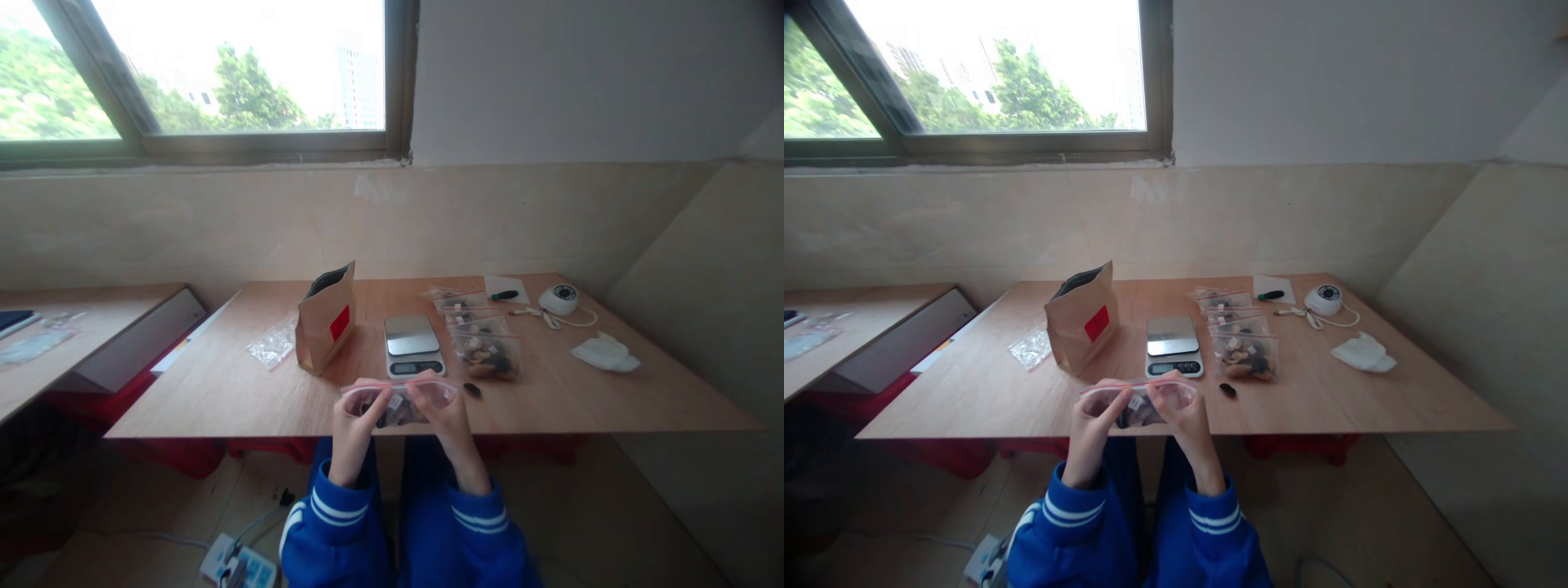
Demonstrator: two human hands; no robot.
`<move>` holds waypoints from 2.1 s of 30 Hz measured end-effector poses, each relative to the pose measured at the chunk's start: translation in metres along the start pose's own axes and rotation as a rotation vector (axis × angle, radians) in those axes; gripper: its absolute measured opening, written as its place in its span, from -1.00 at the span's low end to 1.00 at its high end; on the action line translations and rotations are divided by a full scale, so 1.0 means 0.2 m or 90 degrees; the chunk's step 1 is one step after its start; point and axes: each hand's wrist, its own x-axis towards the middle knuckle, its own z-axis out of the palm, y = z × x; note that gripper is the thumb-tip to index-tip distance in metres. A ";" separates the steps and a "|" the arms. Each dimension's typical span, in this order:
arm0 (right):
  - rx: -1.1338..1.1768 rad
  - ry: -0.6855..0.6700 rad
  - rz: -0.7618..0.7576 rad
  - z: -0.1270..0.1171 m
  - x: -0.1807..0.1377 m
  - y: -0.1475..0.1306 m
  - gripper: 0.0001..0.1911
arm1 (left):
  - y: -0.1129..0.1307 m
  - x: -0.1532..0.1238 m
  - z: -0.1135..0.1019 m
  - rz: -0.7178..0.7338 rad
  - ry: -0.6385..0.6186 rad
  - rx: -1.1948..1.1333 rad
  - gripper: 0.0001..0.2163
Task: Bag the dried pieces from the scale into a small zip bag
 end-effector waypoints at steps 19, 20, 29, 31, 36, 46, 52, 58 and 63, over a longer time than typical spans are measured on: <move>0.075 -0.006 0.080 0.01 -0.02 -0.03 -0.79 | 0.01 -0.01 0.03 0.026 0.042 0.063 -0.80; 0.077 -0.026 0.081 0.01 -0.02 -0.03 -0.78 | 0.01 -0.02 0.03 0.035 0.037 0.061 -0.80; 0.016 0.017 0.009 0.06 -0.01 -0.02 -0.83 | 0.02 -0.02 0.02 0.070 0.023 0.051 -0.86; -0.011 0.022 -0.005 0.06 -0.01 -0.01 -0.83 | 0.02 -0.03 0.02 0.058 0.028 0.055 -0.86; -0.058 0.066 -0.039 0.07 -0.02 0.01 -0.82 | 0.01 -0.03 0.05 0.040 0.058 0.042 -0.82; -0.051 0.187 -0.005 -0.16 0.03 -0.01 -0.72 | -0.01 0.02 -0.04 -0.067 -0.061 0.022 -0.70; -0.110 0.478 -0.015 -0.68 0.27 0.10 -0.36 | -0.05 0.05 -0.18 -0.065 0.041 0.017 -0.67; -0.484 0.509 0.039 -0.92 0.49 0.26 -0.13 | -0.05 0.07 -0.26 -0.067 0.067 0.026 -0.66; -0.680 0.596 -0.095 -0.78 0.32 0.28 -0.31 | -0.05 0.08 -0.28 -0.087 0.060 0.044 -0.66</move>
